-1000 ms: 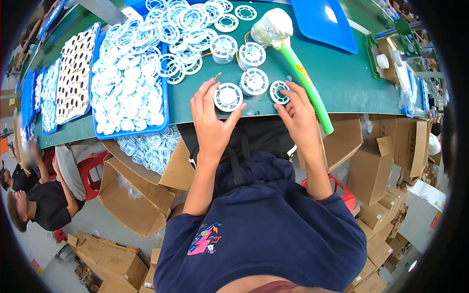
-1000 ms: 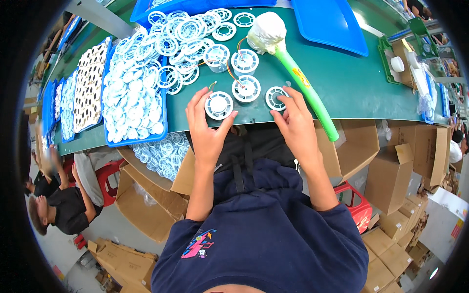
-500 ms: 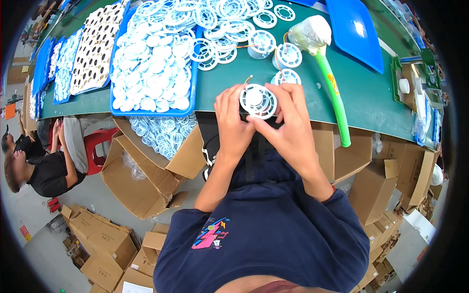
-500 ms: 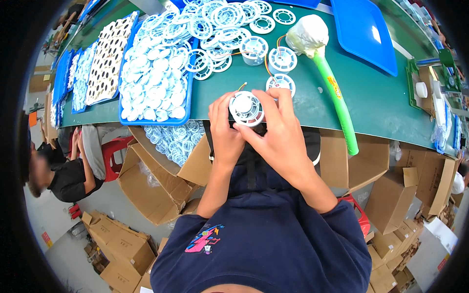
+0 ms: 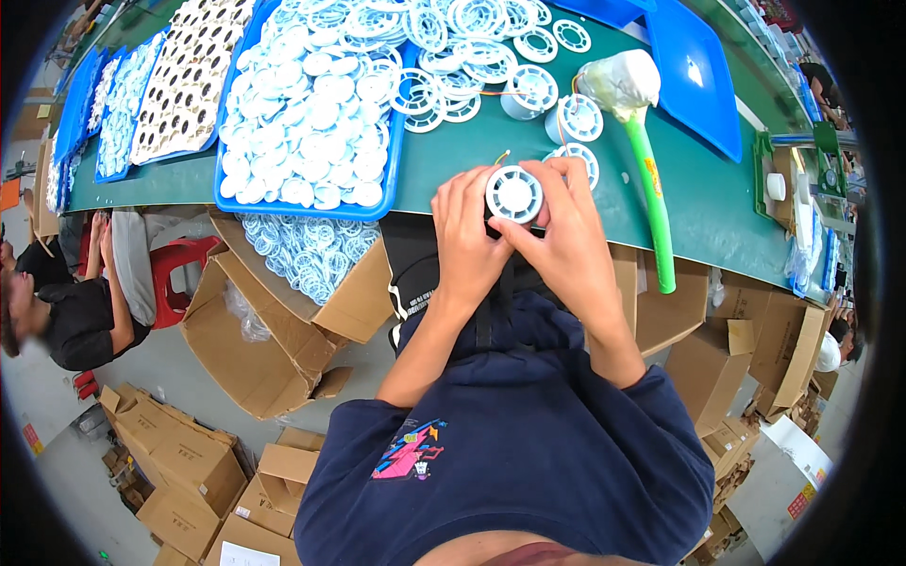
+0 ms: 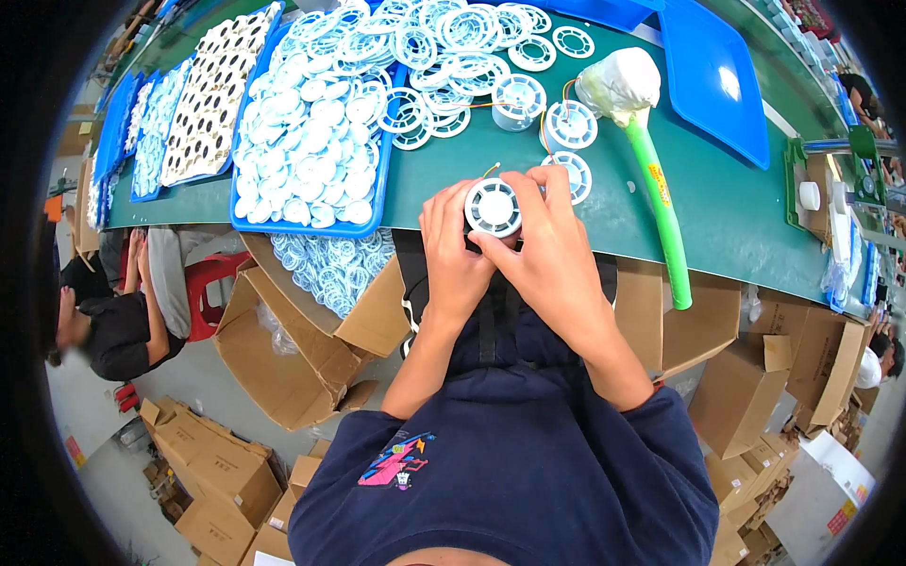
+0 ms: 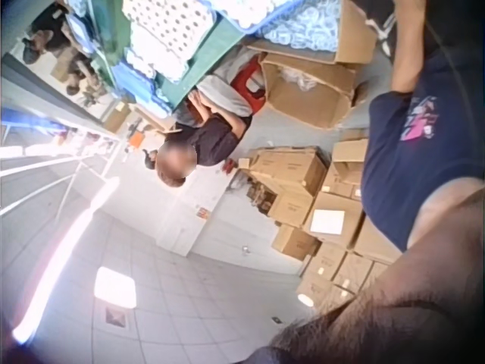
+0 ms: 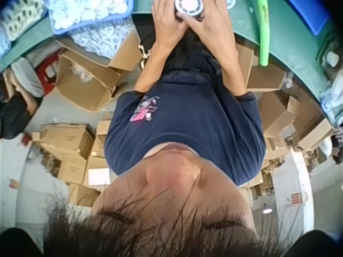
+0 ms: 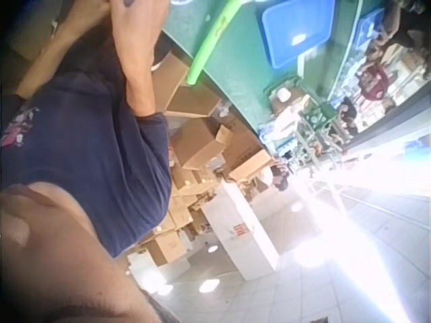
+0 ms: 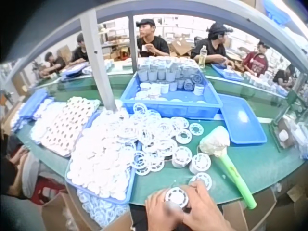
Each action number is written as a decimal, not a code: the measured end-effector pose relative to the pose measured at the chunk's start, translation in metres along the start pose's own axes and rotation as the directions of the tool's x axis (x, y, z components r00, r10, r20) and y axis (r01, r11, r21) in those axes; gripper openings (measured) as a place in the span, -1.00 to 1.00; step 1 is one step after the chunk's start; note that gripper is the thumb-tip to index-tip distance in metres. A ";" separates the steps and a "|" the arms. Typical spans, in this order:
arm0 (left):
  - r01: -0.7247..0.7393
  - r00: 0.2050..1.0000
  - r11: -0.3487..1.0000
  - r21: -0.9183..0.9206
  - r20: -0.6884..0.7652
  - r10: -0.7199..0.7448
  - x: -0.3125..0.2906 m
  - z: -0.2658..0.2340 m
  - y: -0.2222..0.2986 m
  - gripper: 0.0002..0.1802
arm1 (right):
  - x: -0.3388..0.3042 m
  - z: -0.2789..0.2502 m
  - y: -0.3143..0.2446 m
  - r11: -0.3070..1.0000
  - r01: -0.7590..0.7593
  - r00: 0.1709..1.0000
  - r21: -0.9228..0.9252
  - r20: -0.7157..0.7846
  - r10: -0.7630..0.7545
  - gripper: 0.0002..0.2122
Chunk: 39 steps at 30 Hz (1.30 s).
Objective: Assemble small plastic components at a factory workbench using a mallet.
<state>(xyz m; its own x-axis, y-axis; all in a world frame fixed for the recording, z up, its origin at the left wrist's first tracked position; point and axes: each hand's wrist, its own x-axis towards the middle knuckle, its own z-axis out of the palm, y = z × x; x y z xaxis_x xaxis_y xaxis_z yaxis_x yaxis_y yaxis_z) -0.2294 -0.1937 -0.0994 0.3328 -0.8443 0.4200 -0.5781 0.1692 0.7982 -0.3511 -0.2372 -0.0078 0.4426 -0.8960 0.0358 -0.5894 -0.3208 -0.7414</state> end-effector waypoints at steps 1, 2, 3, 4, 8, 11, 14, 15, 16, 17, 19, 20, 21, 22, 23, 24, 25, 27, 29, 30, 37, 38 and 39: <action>0.001 1.000 1.000 -0.001 0.000 -0.001 0.000 0.000 0.000 -0.31 | 0.001 0.000 0.000 1.000 -0.001 1.000 -0.005 0.000 0.001 -0.45; -0.004 1.000 1.000 -0.001 0.001 0.004 0.000 0.000 0.000 -0.29 | 0.001 0.001 0.000 1.000 -0.002 1.000 -0.006 0.000 0.002 -0.45; -0.009 1.000 1.000 -0.001 0.002 0.009 0.000 0.001 0.000 -0.27 | 0.001 0.000 0.001 1.000 0.005 1.000 -0.014 0.001 -0.005 -0.45; -0.008 1.000 1.000 -0.002 0.003 0.008 0.000 0.001 0.001 -0.27 | 0.002 0.000 0.002 1.000 0.012 1.000 -0.023 0.002 -0.012 -0.45; -0.035 0.998 0.991 -0.131 -0.049 0.028 -0.001 0.001 0.003 -0.18 | 0.001 -0.001 -0.001 0.997 -0.030 1.000 0.075 0.004 0.030 -0.46; -0.058 0.998 0.985 -0.165 -0.036 0.053 -0.004 -0.001 0.000 -0.16 | -0.001 0.003 0.003 0.998 -0.012 1.000 0.063 -0.005 0.012 -0.46; -0.068 0.998 0.988 -0.138 -0.025 0.065 -0.002 0.000 -0.001 -0.17 | 0.001 0.003 0.010 0.997 0.034 0.999 0.063 -0.029 -0.032 -0.46; -0.072 0.997 0.989 -0.127 -0.024 0.070 -0.002 -0.001 -0.002 -0.17 | 0.002 0.002 0.013 0.997 0.073 0.997 0.041 -0.041 -0.071 -0.46; -0.072 0.997 0.989 -0.125 -0.024 0.070 -0.001 -0.001 -0.003 -0.17 | 0.002 0.002 0.014 0.994 0.112 0.993 0.018 -0.051 -0.111 -0.47; -0.065 0.998 0.988 -0.139 -0.010 0.064 0.000 -0.001 -0.004 -0.17 | 0.003 0.001 0.013 0.993 0.113 0.992 0.019 -0.051 -0.111 -0.47; -0.057 0.998 0.987 -0.149 0.003 0.058 0.001 -0.002 -0.006 -0.17 | 0.005 -0.003 0.010 0.996 0.076 0.997 0.041 -0.014 -0.076 -0.47; -0.064 0.998 0.988 -0.140 0.001 0.064 0.001 -0.003 -0.006 -0.18 | 0.005 -0.002 0.010 0.996 0.077 0.997 0.043 -0.014 -0.077 -0.47; -0.071 0.997 0.989 -0.133 0.001 0.071 0.002 -0.003 -0.005 -0.18 | 0.006 -0.002 0.010 0.996 0.084 0.996 0.043 -0.022 -0.083 -0.47; -0.072 0.997 0.988 -0.133 0.002 0.073 0.002 -0.003 -0.004 -0.18 | 0.006 -0.001 0.010 0.995 0.091 0.995 0.043 -0.030 -0.090 -0.47; -0.066 0.998 0.986 -0.150 -0.010 0.066 0.003 -0.002 -0.001 -0.17 | 0.006 -0.001 0.009 0.995 0.091 0.995 0.044 -0.031 -0.090 -0.47; -0.061 0.998 0.984 -0.166 -0.023 0.058 0.003 -0.002 0.001 -0.16 | 0.007 0.000 0.007 0.995 0.074 0.997 0.062 -0.029 -0.072 -0.47; -0.061 0.998 0.985 -0.164 -0.023 0.059 0.003 0.000 0.001 -0.16 | 0.007 0.000 0.007 0.995 0.057 0.998 0.080 -0.027 -0.055 -0.47; -0.079 0.996 0.989 -0.124 -0.049 0.073 0.002 0.003 0.000 -0.14 | 0.006 0.000 0.009 0.995 0.063 0.998 0.079 -0.034 -0.061 -0.47; -0.085 0.995 0.990 -0.114 -0.054 0.079 0.001 0.006 -0.002 -0.14 | 0.007 0.002 0.013 0.994 0.070 0.997 0.079 -0.041 -0.067 -0.47; -0.088 0.995 0.990 -0.107 -0.057 0.082 0.001 0.006 -0.002 -0.14 | 0.007 0.003 0.015 0.993 0.095 0.994 0.066 -0.056 -0.091 -0.46; -0.050 0.998 0.987 -0.150 -0.037 0.045 0.001 0.004 0.002 -0.16 | 0.009 0.000 0.013 0.993 0.098 0.995 0.061 -0.039 -0.095 -0.46; -0.038 0.999 0.987 -0.156 -0.034 0.033 0.002 0.003 0.004 -0.17 | 0.010 0.000 0.015 0.993 0.098 0.995 0.061 -0.040 -0.095 -0.46; -0.027 0.999 0.987 -0.160 -0.032 0.022 0.002 0.003 0.004 -0.18 | 0.012 0.001 0.020 0.993 0.109 0.992 0.045 -0.074 -0.105 -0.46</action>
<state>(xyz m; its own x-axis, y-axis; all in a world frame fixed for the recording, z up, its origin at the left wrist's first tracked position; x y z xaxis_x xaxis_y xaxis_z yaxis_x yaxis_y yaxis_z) -0.2335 -0.1966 -0.0962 0.3438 -0.8234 0.4514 -0.4603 0.2712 0.8453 -0.3567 -0.2541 -0.0223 0.4507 -0.8776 0.1635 -0.5070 -0.4024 -0.7623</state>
